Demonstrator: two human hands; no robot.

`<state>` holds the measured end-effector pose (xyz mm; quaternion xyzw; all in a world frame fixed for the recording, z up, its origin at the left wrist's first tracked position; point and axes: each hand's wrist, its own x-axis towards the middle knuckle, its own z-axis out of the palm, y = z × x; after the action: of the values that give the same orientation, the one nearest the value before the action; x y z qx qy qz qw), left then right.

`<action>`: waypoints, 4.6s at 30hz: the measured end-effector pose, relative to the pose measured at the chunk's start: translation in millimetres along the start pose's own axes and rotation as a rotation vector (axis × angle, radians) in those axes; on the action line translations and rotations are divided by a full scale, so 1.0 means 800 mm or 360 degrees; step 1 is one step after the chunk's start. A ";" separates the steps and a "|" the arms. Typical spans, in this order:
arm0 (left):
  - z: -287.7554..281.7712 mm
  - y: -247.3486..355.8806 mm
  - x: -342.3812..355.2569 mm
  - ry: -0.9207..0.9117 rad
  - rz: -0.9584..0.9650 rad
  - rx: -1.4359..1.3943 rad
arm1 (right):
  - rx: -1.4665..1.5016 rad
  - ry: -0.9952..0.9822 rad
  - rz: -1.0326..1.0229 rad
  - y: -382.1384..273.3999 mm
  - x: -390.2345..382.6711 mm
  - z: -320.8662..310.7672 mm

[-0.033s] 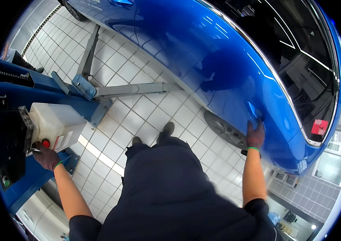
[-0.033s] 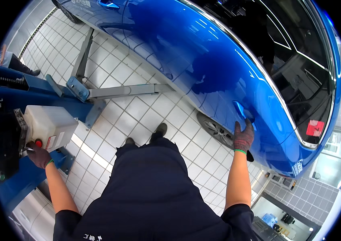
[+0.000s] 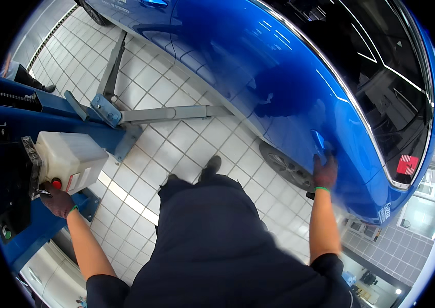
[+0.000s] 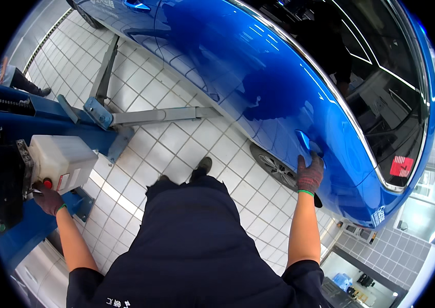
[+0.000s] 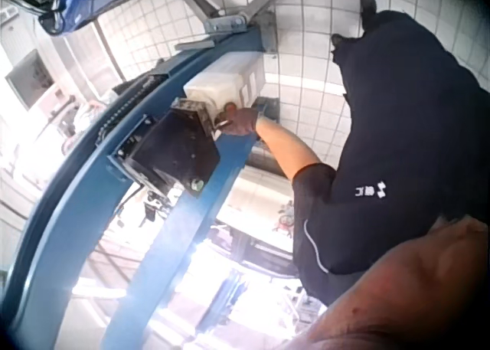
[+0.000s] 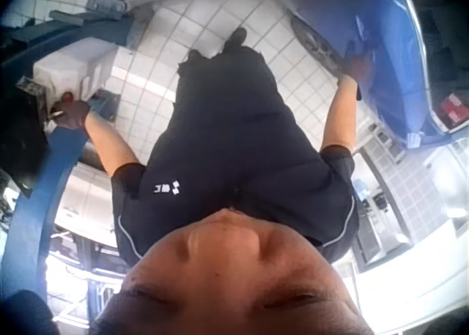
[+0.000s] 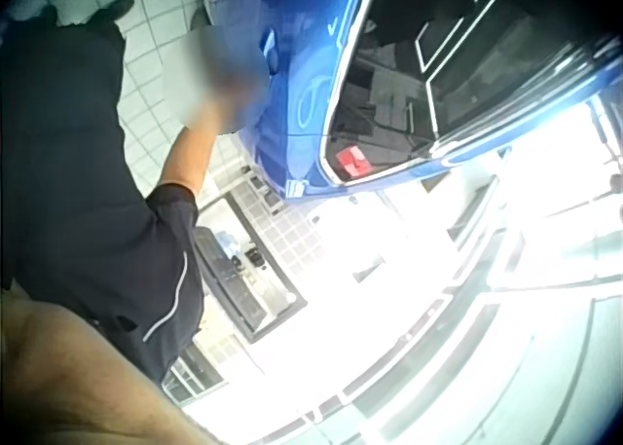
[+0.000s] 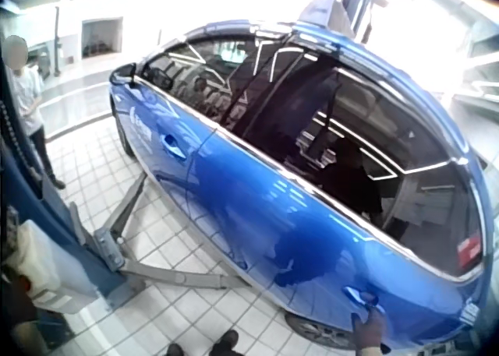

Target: The person works in an auto repair shop, using a ratchet and an impact wrench to tighten bolts on the underside of a white car. The person then moves to a blue car, operates the hydraulic lift to lower it, and walks around the vehicle.

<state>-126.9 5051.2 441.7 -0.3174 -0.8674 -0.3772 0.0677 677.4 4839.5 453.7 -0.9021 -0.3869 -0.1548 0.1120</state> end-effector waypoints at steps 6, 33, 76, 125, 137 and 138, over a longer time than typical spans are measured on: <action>0.007 -0.001 -0.001 0.0017 -0.0086 -0.0126 | -0.0219 -0.0212 -0.0373 -0.008 0.048 0.012; 0.008 -0.008 0.011 0.0095 -0.0227 0.0374 | 0.0037 -0.1479 0.0366 0.012 0.116 0.089; 0.004 -0.008 0.013 0.0042 -0.0034 0.0102 | -0.0213 -0.1397 0.0213 0.019 0.102 0.130; 0.010 -0.041 0.011 0.0079 -0.0307 -0.0676 | 0.0229 -0.1819 -0.1169 -0.578 0.111 0.087; 0.024 -0.035 0.009 0.0225 -0.0422 -0.0731 | -0.0012 -0.2214 -0.1274 -0.620 0.143 0.155; 0.025 -0.037 0.007 0.0260 -0.0495 -0.0803 | -0.0041 -0.2268 -0.1273 -0.611 0.142 0.162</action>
<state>-147.0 5053.1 411.3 -0.1562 -0.7762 -0.6108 -0.0022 418.0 5286.8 415.0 -0.5789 -0.6562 0.4230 -0.2350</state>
